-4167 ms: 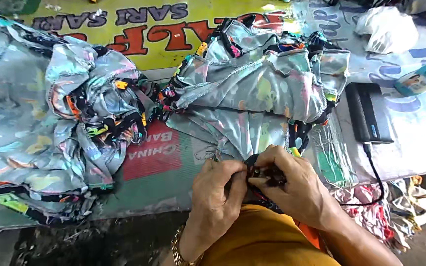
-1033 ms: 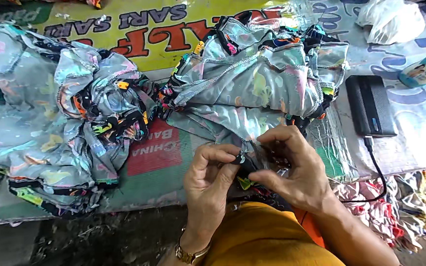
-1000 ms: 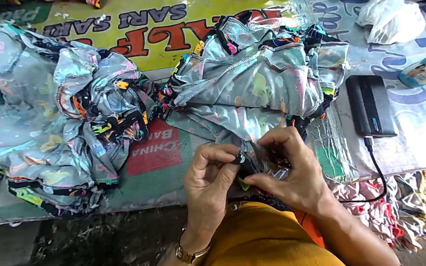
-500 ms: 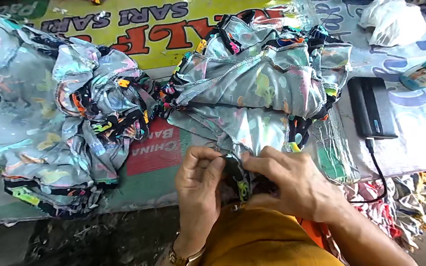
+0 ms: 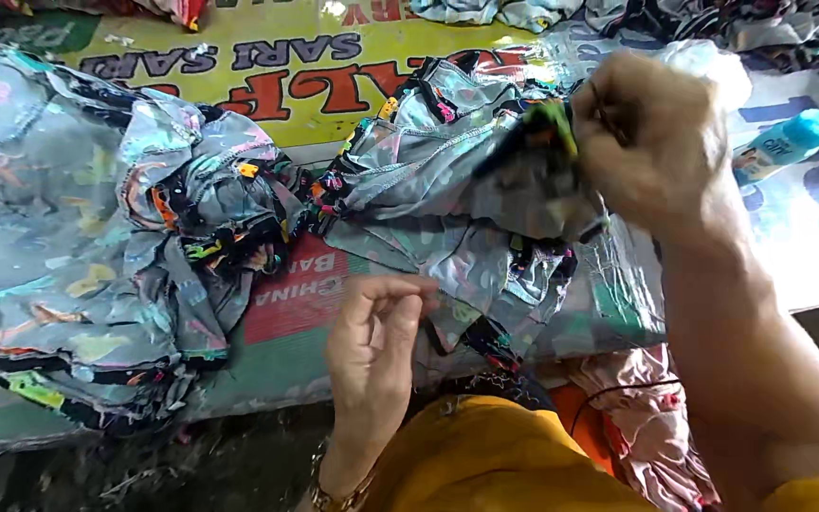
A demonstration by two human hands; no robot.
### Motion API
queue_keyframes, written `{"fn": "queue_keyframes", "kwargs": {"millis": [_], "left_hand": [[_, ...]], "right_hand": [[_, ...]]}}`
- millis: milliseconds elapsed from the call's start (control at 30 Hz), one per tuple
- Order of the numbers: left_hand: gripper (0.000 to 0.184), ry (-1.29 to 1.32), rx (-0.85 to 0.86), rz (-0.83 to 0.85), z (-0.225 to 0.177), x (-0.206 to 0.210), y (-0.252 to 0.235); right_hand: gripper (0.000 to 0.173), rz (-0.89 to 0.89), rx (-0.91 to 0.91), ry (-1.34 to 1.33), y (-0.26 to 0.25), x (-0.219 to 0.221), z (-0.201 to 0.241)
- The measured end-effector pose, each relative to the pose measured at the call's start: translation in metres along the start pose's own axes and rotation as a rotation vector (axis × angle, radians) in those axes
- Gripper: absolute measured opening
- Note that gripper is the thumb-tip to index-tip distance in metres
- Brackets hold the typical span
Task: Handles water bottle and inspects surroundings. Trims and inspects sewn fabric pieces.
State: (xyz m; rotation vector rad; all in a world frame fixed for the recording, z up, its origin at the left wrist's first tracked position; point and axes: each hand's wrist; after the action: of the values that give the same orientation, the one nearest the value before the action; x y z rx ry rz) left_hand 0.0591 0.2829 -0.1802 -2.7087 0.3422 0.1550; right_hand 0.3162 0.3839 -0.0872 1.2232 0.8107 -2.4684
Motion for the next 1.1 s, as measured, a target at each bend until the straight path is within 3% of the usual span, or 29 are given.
{"fn": "queue_keyframes", "kwargs": {"millis": [67,167,267,367,433,533,600,633,700,767,833,1000,1067,1100], "left_hand": [[0.021,-0.501,-0.002,0.021,0.003,-0.002,0.001],[0.036,-1.074,-0.05,0.051,0.009,0.0,0.0],[0.041,-1.267,-0.096,0.105,0.019,0.003,0.0],[0.027,-1.281,-0.064,0.135,0.02,0.003,0.0],[0.023,-1.155,-0.015,0.086,0.013,0.003,-0.001],[0.021,-0.628,-0.014,0.039,-0.001,0.007,0.0],[0.01,-0.173,-0.032,0.048,-0.007,0.015,-0.005],[0.006,0.031,-0.048,0.049,-0.009,0.02,-0.008],[0.009,0.297,-0.096,0.068,-0.008,0.028,-0.011],[0.022,0.365,-0.116,0.084,-0.003,0.034,-0.01],[0.022,0.357,-0.11,0.098,0.0,0.038,-0.007],[0.008,0.269,-0.083,0.067,0.002,0.045,-0.004],[0.007,0.372,-0.086,0.066,0.003,0.046,-0.005],[0.008,0.395,-0.084,0.062,0.005,0.046,-0.005]], "right_hand": [[0.017,0.029,0.22,0.183,-0.03,0.002,-0.02],[0.027,0.277,0.471,0.315,-0.058,0.03,-0.053],[0.026,0.371,0.471,0.343,-0.059,0.049,-0.071],[0.028,0.333,0.437,0.26,-0.046,0.039,-0.068],[0.038,0.212,0.451,0.301,-0.028,0.024,-0.052],[0.035,0.013,0.313,0.214,0.018,0.02,-0.008],[0.035,-0.015,0.103,-0.061,0.049,0.038,0.016],[0.045,0.013,0.001,-0.179,0.06,0.054,0.025],[0.051,0.035,-0.117,-0.199,0.074,0.085,0.039],[0.025,-0.015,-0.137,-0.101,0.08,0.102,0.04],[0.007,-0.049,-0.089,-0.23,0.082,0.104,0.036],[0.014,0.1,0.071,-0.966,0.088,0.096,0.024],[0.014,0.109,0.078,-1.084,0.089,0.099,0.022],[0.012,0.107,0.062,-1.022,0.089,0.1,0.023]]}}
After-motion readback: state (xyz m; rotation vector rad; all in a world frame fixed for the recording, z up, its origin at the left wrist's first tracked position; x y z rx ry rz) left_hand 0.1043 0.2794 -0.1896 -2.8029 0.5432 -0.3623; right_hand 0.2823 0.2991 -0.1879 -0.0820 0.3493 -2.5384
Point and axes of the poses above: each hand's wrist, its own y-axis away from the middle knuckle, its own x-axis out of the palm, z = x × y, and after that the axes turned 14 degrees about z, right-handed
